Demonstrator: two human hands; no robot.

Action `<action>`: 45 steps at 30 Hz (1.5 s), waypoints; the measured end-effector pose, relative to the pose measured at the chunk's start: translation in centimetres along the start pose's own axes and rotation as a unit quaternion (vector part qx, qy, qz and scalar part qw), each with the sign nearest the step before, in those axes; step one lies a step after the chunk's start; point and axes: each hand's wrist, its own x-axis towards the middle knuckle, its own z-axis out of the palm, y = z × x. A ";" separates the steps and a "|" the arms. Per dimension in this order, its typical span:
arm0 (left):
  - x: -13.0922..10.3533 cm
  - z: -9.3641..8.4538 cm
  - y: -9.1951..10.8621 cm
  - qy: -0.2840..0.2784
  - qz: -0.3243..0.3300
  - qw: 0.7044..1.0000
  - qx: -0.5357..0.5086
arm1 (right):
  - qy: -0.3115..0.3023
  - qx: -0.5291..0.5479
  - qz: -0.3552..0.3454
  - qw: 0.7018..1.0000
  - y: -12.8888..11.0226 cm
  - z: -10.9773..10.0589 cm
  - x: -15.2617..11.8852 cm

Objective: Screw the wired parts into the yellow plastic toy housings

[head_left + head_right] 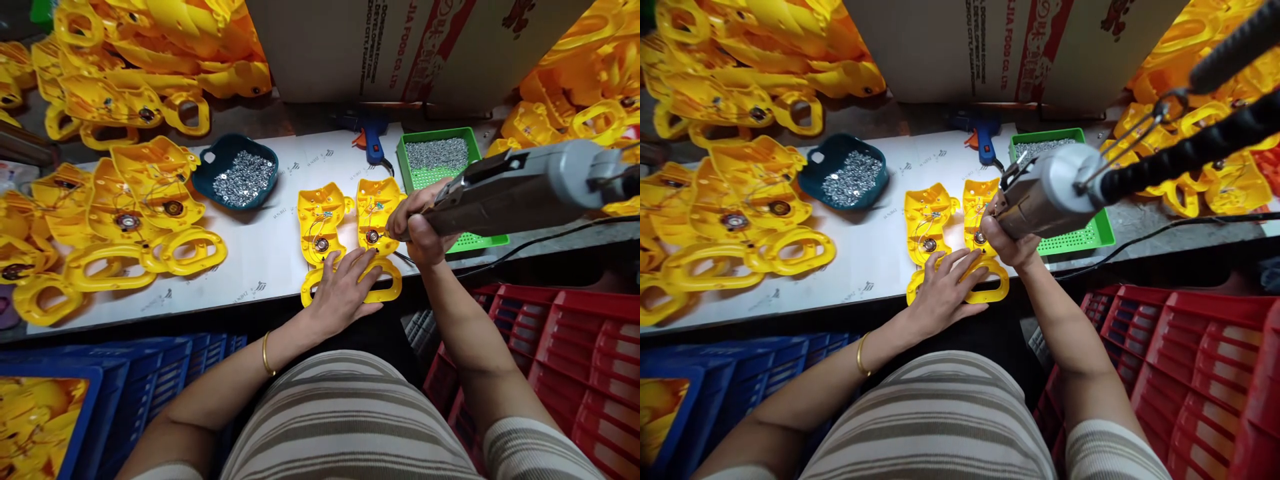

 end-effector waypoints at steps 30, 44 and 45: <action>3.2 -6.9 -29.6 0.079 -0.376 0.916 -0.119 | -0.038 0.099 -0.107 0.989 -8.6 -0.8 -2.6; 2.3 -7.1 -22.2 0.351 -0.352 0.862 -0.103 | -0.078 0.044 -0.069 0.994 -7.9 -1.1 -4.4; 2.0 -7.0 -19.8 0.361 -0.318 0.866 -0.133 | -0.070 0.042 -0.074 0.994 -7.9 -1.0 -4.4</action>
